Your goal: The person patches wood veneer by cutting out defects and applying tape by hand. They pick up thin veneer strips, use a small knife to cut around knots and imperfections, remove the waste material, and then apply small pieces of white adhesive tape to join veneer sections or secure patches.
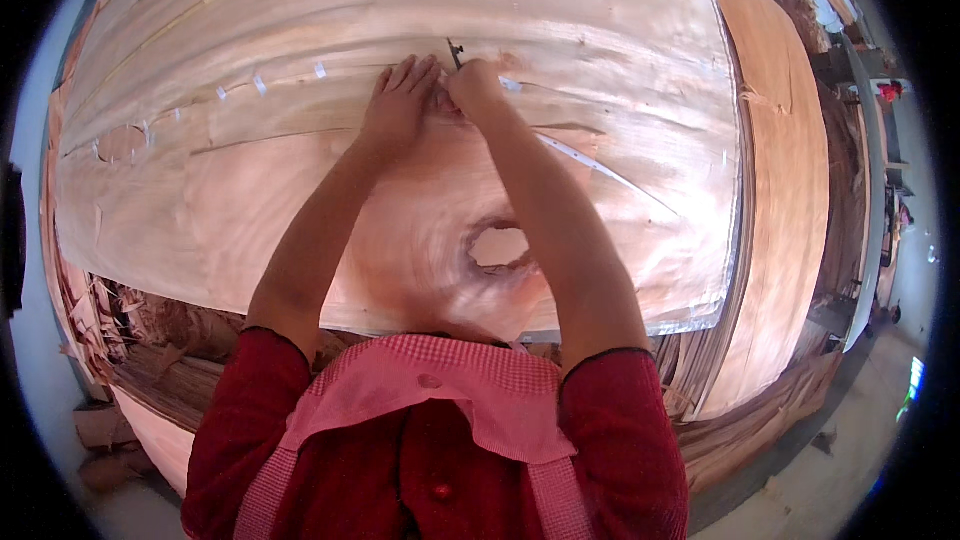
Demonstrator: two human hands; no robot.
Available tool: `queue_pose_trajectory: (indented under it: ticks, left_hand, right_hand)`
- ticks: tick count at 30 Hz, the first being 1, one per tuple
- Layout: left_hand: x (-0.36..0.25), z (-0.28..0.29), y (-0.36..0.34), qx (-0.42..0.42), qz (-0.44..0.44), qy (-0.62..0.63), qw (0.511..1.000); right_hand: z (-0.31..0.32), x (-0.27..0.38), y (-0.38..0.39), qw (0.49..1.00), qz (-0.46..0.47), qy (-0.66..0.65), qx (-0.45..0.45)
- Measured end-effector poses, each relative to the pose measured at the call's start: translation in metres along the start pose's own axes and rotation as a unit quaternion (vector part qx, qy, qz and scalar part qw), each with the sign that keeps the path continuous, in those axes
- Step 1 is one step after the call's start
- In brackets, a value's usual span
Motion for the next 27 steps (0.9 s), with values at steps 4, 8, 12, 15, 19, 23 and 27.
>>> queue_pose_trajectory:
  ticks: [4,8,12,15,19,23,27]
  left_hand:
    - [0.002,-0.002,-0.002,0.000,0.027,0.006,1.000]
    - [-0.001,0.015,0.005,-0.043,0.022,0.083,0.995]
    - [-0.002,0.021,0.006,-0.068,0.002,0.158,0.985]
    - [0.003,0.016,0.006,-0.051,-0.029,0.171,0.984]
    - [-0.014,-0.006,0.013,0.001,-0.109,0.036,0.993]
    - [-0.022,-0.006,0.020,-0.071,-0.104,-0.083,0.989]
    - [-0.026,-0.003,0.013,0.057,-0.054,-0.098,0.992]
  right_hand:
    - [0.044,0.018,0.004,0.945,0.122,0.295,-0.066]
    - [0.018,-0.020,0.039,0.986,-0.033,-0.164,-0.015]
    - [-0.017,-0.039,0.055,0.938,-0.129,-0.319,-0.040]
    - [-0.025,-0.036,0.049,0.932,-0.126,-0.336,-0.056]
    - [-0.027,-0.045,0.031,0.962,-0.068,-0.263,-0.038]
    - [0.001,-0.016,0.025,0.992,0.086,0.095,0.015]
    - [0.063,0.002,0.046,0.998,0.026,0.052,0.000]
Point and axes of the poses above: each hand's wrist, its own y-axis away from the middle knuckle, its own z-axis out of the back of the hand, x = y × z, the point moved 10 cm from there along -y, towards the middle knuckle, and after that the axes turned 15 degrees about z, right-handed, at the moved point
